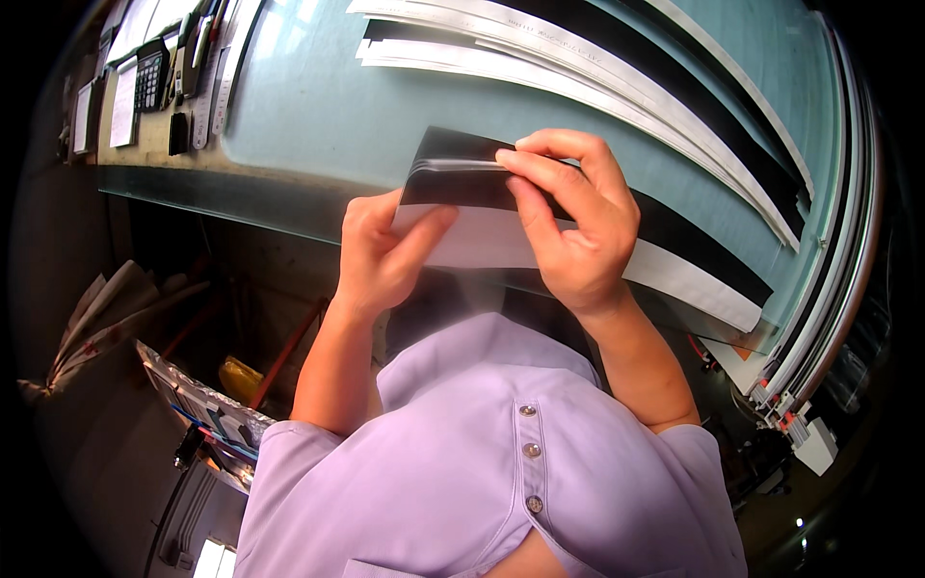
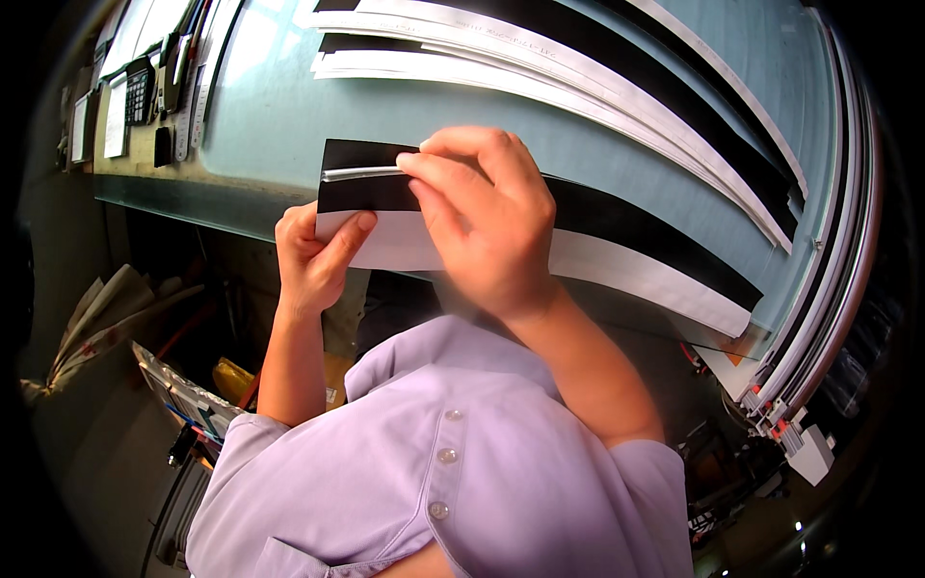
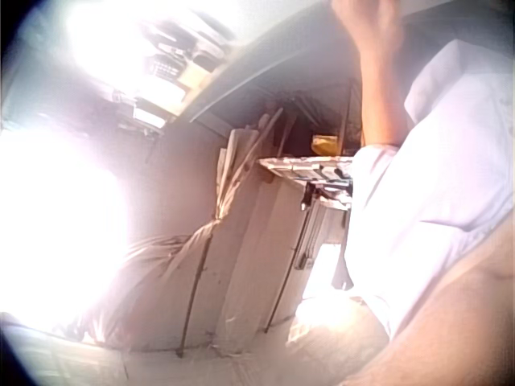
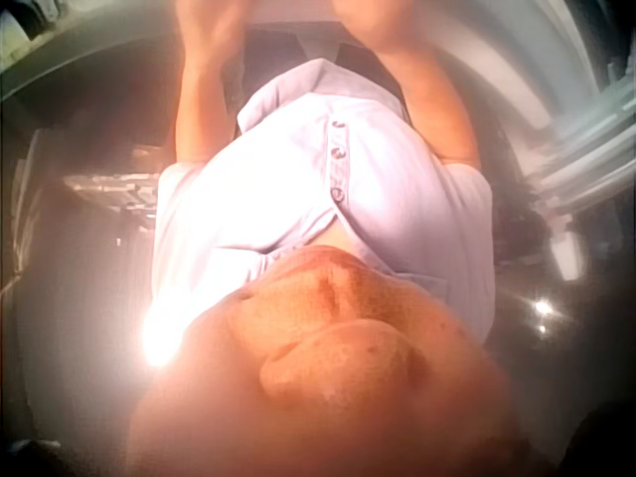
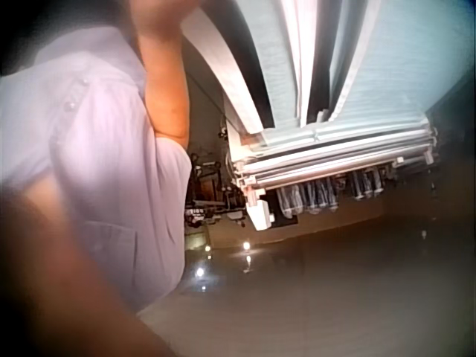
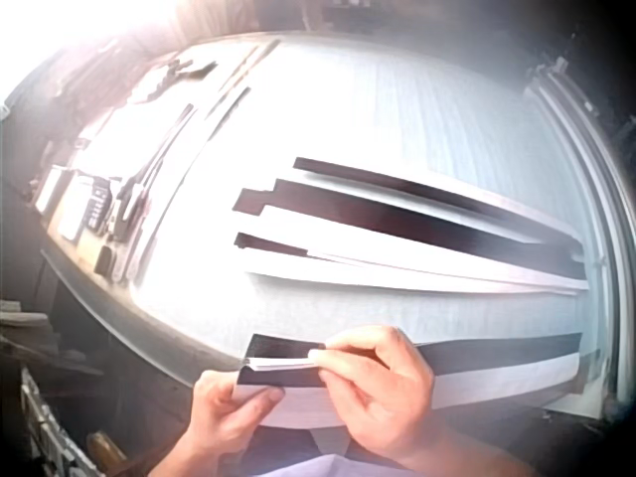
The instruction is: The person stands at a workbench and repeatedly peels the white backing off long strips of black adhesive tape. They handle the strips one by one, peeling the backing and placing the strips on the table. The person also briefly picks up a utility knife from the desk.
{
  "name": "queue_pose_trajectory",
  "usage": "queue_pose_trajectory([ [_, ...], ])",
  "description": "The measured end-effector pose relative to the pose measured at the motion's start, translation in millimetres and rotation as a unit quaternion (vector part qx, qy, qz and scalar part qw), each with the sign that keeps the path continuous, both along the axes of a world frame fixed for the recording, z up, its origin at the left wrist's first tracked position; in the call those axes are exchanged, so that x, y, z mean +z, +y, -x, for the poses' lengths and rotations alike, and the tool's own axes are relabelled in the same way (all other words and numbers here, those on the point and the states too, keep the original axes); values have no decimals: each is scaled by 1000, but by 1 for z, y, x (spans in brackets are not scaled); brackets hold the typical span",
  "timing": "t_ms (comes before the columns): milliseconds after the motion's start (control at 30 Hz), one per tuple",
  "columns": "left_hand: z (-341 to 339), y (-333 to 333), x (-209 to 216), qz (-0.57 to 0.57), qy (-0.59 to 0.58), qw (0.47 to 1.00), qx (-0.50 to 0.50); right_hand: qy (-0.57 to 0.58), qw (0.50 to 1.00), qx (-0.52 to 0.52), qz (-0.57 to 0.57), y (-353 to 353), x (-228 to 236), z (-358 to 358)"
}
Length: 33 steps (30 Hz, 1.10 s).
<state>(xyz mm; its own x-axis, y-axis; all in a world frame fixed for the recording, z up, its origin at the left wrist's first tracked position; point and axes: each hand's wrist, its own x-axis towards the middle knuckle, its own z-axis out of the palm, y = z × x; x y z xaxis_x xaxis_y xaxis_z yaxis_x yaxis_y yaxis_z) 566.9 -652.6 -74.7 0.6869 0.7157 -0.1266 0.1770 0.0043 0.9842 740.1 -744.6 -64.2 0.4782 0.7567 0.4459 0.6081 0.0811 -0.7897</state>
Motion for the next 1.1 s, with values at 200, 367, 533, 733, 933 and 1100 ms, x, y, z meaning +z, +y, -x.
queue_pose_trajectory([
  [200,2,1,-1,-36,10,999,-22,256,961,25,98,3,1,-9],
  [367,2,2,0,-26,14,999,-21,216,970,4,106,7,4,-5],
  [533,2,3,-6,1,20,1000,-9,300,926,90,209,16,5,-22],
  [733,2,11,-28,64,21,998,8,298,884,191,306,28,-12,-39],
  [933,3,25,-67,197,-7,980,19,229,893,193,336,49,-48,-41],
  [1100,17,39,-65,164,144,975,30,153,916,168,331,61,-83,-41],
])
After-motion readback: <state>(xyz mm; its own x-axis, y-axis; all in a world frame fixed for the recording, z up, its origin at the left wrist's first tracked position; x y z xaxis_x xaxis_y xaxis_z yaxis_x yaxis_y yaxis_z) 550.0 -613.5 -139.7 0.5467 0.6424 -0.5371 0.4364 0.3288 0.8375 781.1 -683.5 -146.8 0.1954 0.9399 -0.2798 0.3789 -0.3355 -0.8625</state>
